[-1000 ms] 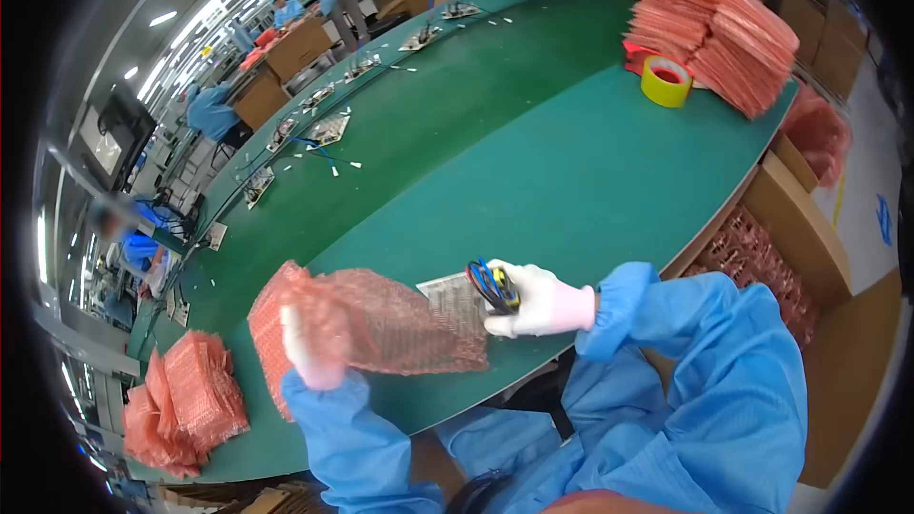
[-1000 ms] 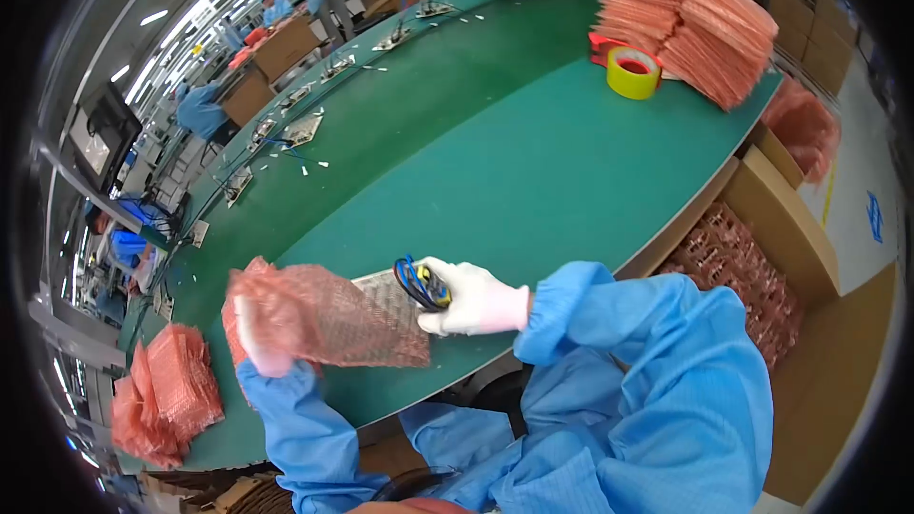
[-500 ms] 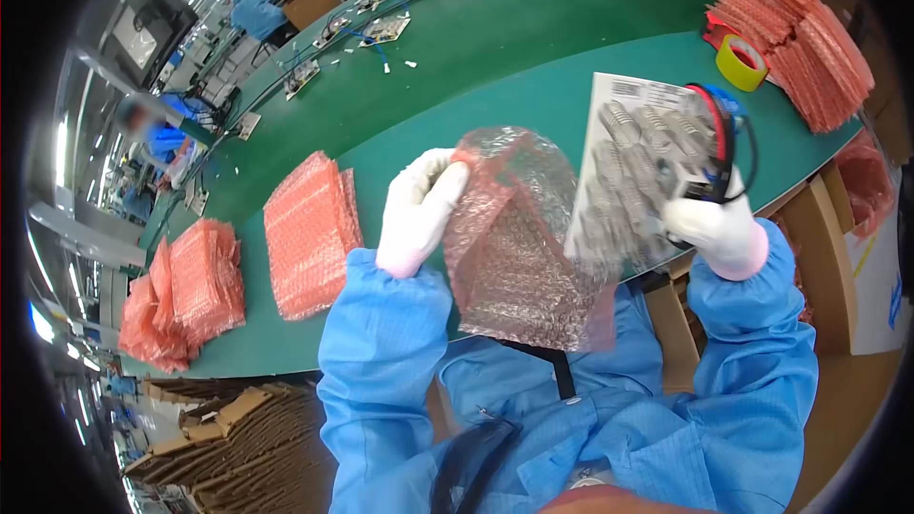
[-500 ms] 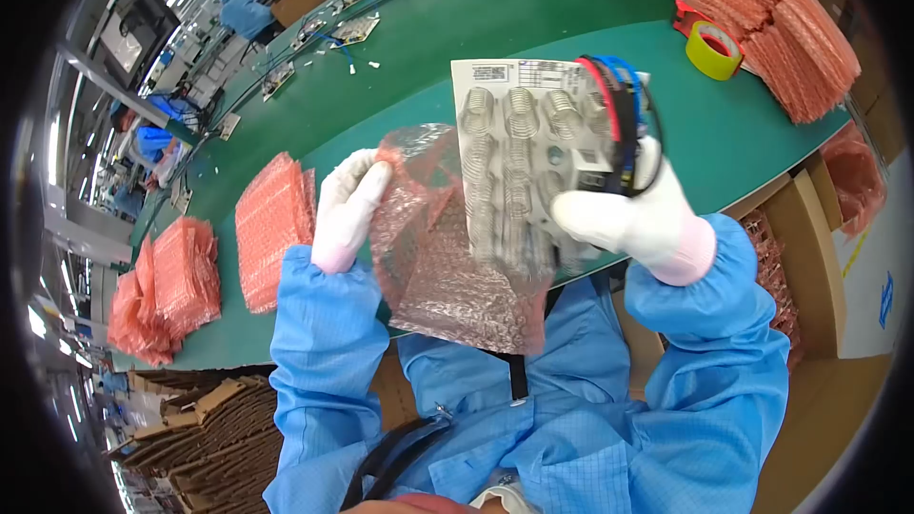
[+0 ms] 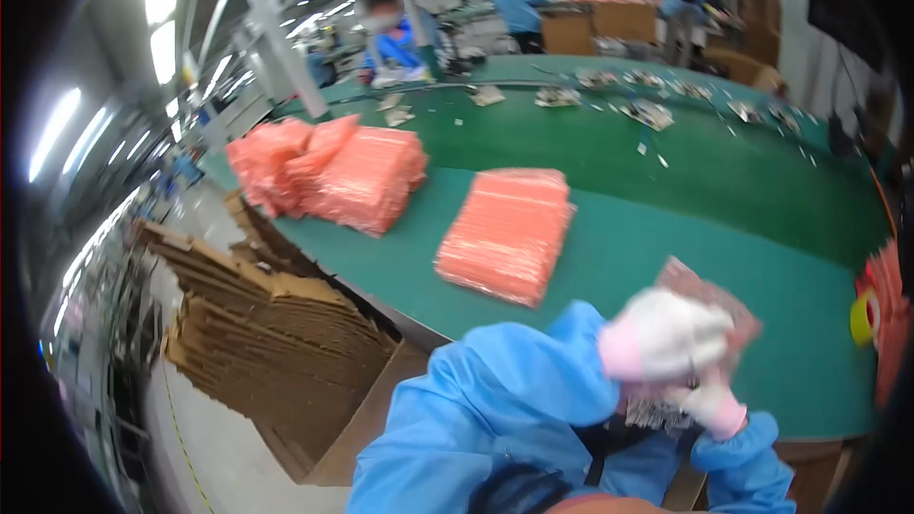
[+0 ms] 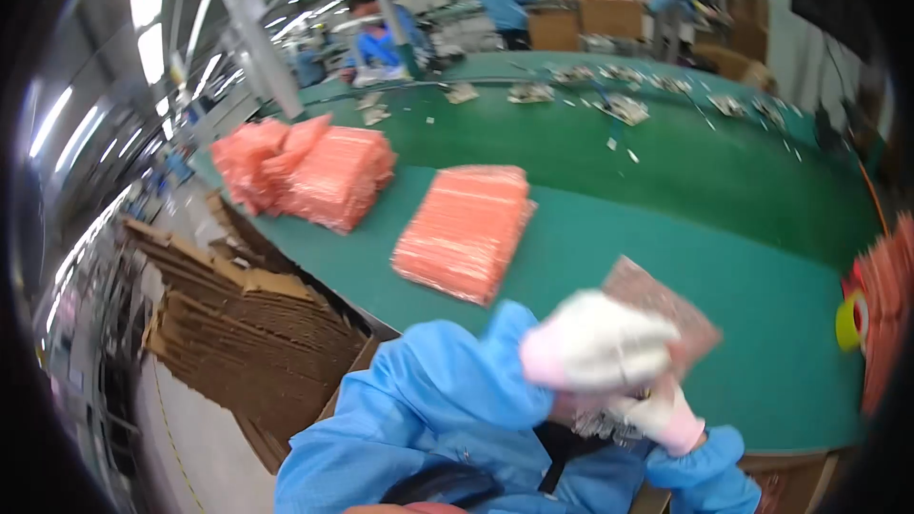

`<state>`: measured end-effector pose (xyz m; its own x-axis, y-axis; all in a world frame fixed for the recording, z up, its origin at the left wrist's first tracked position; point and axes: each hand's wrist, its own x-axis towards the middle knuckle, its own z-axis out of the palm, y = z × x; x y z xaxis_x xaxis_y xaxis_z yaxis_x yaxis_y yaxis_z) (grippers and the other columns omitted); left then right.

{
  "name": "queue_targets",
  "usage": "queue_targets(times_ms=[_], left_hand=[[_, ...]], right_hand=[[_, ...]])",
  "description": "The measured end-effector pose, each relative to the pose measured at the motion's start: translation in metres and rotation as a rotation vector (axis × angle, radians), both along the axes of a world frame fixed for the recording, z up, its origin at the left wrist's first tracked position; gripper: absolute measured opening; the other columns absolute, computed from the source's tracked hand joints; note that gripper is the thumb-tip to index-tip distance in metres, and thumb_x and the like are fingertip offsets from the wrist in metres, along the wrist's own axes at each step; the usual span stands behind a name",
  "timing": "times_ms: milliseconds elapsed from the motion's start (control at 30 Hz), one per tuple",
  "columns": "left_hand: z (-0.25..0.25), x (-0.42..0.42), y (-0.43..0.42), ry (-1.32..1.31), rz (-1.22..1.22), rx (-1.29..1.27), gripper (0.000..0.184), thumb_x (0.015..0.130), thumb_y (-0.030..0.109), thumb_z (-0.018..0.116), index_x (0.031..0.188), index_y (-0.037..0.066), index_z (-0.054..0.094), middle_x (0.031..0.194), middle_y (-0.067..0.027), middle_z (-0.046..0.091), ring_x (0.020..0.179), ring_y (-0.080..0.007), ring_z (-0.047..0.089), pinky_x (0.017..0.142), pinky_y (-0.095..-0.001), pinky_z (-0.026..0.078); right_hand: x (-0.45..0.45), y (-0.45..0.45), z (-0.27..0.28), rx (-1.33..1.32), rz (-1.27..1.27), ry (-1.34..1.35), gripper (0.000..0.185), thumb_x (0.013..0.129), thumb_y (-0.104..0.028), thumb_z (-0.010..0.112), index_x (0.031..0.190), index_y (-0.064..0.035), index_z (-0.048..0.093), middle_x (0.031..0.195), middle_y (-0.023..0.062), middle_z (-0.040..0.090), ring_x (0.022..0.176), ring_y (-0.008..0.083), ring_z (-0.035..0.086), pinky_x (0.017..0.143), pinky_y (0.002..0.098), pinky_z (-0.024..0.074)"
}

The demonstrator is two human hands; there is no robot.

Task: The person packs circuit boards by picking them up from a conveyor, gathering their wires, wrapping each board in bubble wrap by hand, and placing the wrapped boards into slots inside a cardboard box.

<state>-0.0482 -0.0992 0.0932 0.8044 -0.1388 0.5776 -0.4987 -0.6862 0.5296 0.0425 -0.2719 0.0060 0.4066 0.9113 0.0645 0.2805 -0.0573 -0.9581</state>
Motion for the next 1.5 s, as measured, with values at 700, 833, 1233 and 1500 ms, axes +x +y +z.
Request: queue_targets(times_ms=[700, 833, 1233, 1500], left_hand=[[-0.026, -0.077, 0.076, 0.011, -0.359, -0.27, 0.106, 0.065, 0.055, 0.074, 0.142, 0.004, 0.022, 0.146, -0.0222, 0.017, 0.136, -0.0352, 0.018, 0.107, -0.0451, 0.022], [-0.054, -0.081, 0.068, -0.071, -0.232, 0.178, 0.104, 0.065, 0.068, 0.061, 0.14, 0.006, 0.027, 0.144, -0.0305, 0.014, 0.13, -0.0499, 0.02, 0.103, -0.0549, 0.023], [-0.04, -0.054, 0.096, 0.1, -0.041, -0.803, 0.111, 0.062, 0.017, 0.081, 0.143, 0.001, 0.008, 0.147, -0.0183, 0.018, 0.137, -0.0253, 0.018, 0.111, -0.0362, 0.018], [-0.027, -0.028, 0.057, 0.387, -0.404, -0.861, 0.113, 0.064, 0.011, 0.08, 0.145, 0.005, 0.002, 0.146, -0.0187, 0.023, 0.137, -0.0245, 0.02, 0.111, -0.0367, 0.019]], right_hand=[[-0.06, 0.073, 0.039, 0.33, -0.023, 0.964, 0.055, 0.09, -0.028, 0.043, 0.139, -0.0069, 0.027, 0.135, 0.0136, 0.039, 0.121, 0.0293, 0.042, 0.099, 0.0408, 0.0405], [-0.056, 0.059, 0.042, 0.277, 0.056, 1.122, 0.055, 0.094, -0.041, 0.034, 0.138, -0.009, 0.029, 0.138, 0.014, 0.037, 0.124, 0.0308, 0.04, 0.102, 0.0444, 0.0373], [-0.015, 0.03, -0.021, 0.502, -0.334, 0.529, 0.056, 0.082, -0.007, 0.06, 0.133, -0.0071, 0.038, 0.13, 0.0102, 0.045, 0.118, 0.0266, 0.045, 0.094, 0.0443, 0.0433], [-0.021, 0.037, 0.022, -0.161, -0.173, -0.449, 0.045, 0.085, -0.02, 0.058, 0.126, -0.0054, 0.046, 0.121, 0.0089, 0.055, 0.114, 0.0226, 0.051, 0.096, 0.0355, 0.0423]])
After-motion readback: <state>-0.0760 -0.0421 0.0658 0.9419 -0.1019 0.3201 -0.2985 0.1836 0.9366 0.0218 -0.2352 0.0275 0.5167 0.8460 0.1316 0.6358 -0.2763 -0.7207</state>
